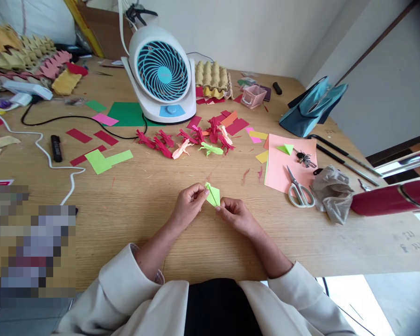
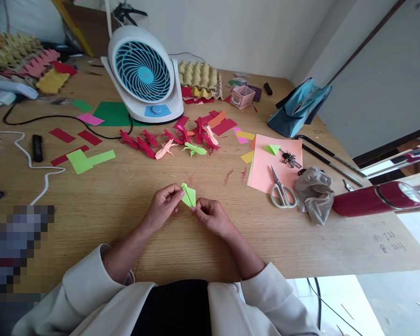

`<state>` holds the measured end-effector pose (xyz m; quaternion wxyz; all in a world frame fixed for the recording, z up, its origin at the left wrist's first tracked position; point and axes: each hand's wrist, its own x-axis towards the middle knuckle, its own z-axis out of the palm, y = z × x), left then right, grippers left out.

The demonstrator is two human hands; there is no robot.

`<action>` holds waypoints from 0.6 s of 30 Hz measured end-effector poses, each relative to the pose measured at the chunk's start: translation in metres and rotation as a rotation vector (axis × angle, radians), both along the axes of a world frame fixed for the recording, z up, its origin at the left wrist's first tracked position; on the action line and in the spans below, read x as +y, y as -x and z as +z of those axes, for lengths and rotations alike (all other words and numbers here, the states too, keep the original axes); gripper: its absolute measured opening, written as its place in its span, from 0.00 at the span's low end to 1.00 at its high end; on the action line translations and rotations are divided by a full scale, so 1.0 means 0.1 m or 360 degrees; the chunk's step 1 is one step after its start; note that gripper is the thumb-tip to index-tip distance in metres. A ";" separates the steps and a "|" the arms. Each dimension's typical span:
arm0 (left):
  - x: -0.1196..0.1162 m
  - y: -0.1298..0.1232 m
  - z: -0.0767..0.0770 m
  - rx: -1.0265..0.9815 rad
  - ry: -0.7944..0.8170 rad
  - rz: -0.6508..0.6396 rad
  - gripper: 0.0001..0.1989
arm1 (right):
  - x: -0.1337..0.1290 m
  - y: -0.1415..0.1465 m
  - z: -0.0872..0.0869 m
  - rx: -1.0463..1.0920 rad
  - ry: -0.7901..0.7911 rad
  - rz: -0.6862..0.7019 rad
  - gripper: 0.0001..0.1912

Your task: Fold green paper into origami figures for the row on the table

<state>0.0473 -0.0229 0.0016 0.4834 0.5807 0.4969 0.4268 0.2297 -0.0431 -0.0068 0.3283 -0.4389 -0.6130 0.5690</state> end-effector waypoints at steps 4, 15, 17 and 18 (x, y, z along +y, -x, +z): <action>0.00 0.00 0.01 0.0016 -0.0006 0.0007 0.15 | 0.00 0.00 0.00 0.0015 -0.0008 0.0007 0.21; 0.01 0.01 -0.04 0.0061 -0.0047 -0.0047 0.15 | 0.00 0.00 0.00 0.0022 -0.0032 0.0029 0.20; 0.01 0.01 -0.03 0.0051 -0.0049 -0.0054 0.15 | 0.01 0.00 0.00 0.0017 -0.0036 0.0042 0.19; 0.01 0.01 -0.03 0.0042 -0.0049 -0.0057 0.15 | 0.01 0.00 0.01 0.0015 -0.0038 0.0050 0.18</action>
